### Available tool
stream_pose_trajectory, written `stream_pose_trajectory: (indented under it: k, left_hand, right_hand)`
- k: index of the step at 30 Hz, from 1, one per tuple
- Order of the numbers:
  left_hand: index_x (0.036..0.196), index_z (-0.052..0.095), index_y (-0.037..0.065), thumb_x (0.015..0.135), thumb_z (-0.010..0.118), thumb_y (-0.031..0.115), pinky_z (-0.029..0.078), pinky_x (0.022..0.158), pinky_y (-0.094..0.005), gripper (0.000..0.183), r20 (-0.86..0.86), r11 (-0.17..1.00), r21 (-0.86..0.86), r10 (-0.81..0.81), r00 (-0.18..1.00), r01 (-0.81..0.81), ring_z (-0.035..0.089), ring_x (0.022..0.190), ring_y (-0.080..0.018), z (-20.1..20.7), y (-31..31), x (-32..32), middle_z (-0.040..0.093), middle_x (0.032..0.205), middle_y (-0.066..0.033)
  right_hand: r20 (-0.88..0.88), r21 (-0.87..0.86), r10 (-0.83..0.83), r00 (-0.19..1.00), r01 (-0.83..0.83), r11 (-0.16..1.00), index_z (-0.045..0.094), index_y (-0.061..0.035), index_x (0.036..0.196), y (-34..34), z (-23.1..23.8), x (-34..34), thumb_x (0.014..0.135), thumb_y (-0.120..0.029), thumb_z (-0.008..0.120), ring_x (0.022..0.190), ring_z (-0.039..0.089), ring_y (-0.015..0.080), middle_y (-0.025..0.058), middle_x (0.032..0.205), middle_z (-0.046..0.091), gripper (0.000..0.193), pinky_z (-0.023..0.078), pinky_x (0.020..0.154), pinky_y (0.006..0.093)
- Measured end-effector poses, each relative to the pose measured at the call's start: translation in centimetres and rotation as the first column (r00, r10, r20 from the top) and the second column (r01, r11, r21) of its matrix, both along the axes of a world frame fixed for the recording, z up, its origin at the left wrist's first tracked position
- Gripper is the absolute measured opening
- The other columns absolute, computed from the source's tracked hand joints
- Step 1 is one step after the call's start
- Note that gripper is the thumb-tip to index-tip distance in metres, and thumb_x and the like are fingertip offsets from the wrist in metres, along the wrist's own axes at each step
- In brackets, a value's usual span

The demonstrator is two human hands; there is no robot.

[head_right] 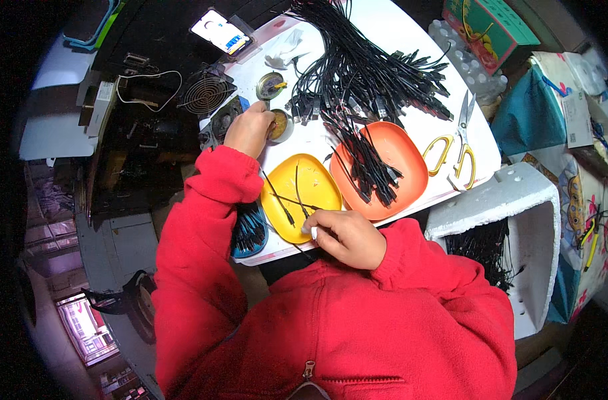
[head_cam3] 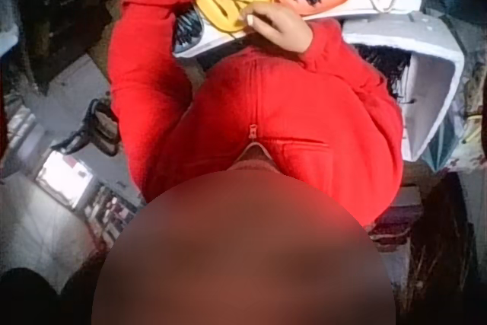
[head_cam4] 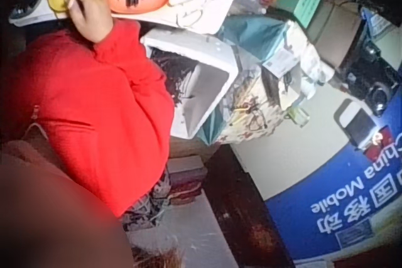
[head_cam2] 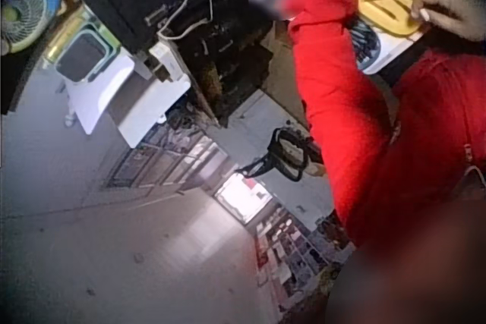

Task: The person repeatedly picks black wires from a blue tray, strips or prepares the ends, and attaches small white connectors by hand. Finished units are placed into a yellow tray. The process is repeated for multiple wires in a steady sequence.

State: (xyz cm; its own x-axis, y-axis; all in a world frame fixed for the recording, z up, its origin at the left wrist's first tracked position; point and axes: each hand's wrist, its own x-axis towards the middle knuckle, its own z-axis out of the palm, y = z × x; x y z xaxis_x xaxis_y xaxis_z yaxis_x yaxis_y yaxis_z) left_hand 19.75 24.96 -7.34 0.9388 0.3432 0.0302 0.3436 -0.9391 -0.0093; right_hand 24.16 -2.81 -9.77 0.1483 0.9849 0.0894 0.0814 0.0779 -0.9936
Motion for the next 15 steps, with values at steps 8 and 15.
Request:
stream_pose_trajectory:
  k: [8,15]
  left_hand:
    - [0.085,0.065,-0.001,0.078,0.067,0.004,0.046,0.069,-0.0384,0.009,0.255,0.987,-0.151,-0.011,0.967,0.051,0.058,0.077,-0.0333,3.3,1.0,-4.1,0.058,0.08,-0.0152]
    - [0.085,0.062,-0.002,0.076,0.067,0.001,0.048,0.07,-0.0386,0.011,0.298,0.988,-0.077,0.149,0.943,-0.131,0.06,0.078,-0.0329,5.1,4.5,-8.2,0.06,0.081,-0.0153]
  right_hand:
    - [-0.017,0.018,-0.048,0.999,0.048,0.999,0.061,-0.0014,0.097,-0.4,0.4,-0.4,0.088,-0.007,0.051,0.073,0.066,0.0268,0.013,0.08,0.066,0.014,0.051,0.067,0.0337]
    - [0.005,-0.044,-0.03,1.0,0.03,0.999,0.062,-0.0009,0.096,-0.5,1.4,-1.0,0.087,-0.006,0.054,0.072,0.066,0.0266,0.014,0.08,0.066,0.013,0.05,0.066,0.0326]
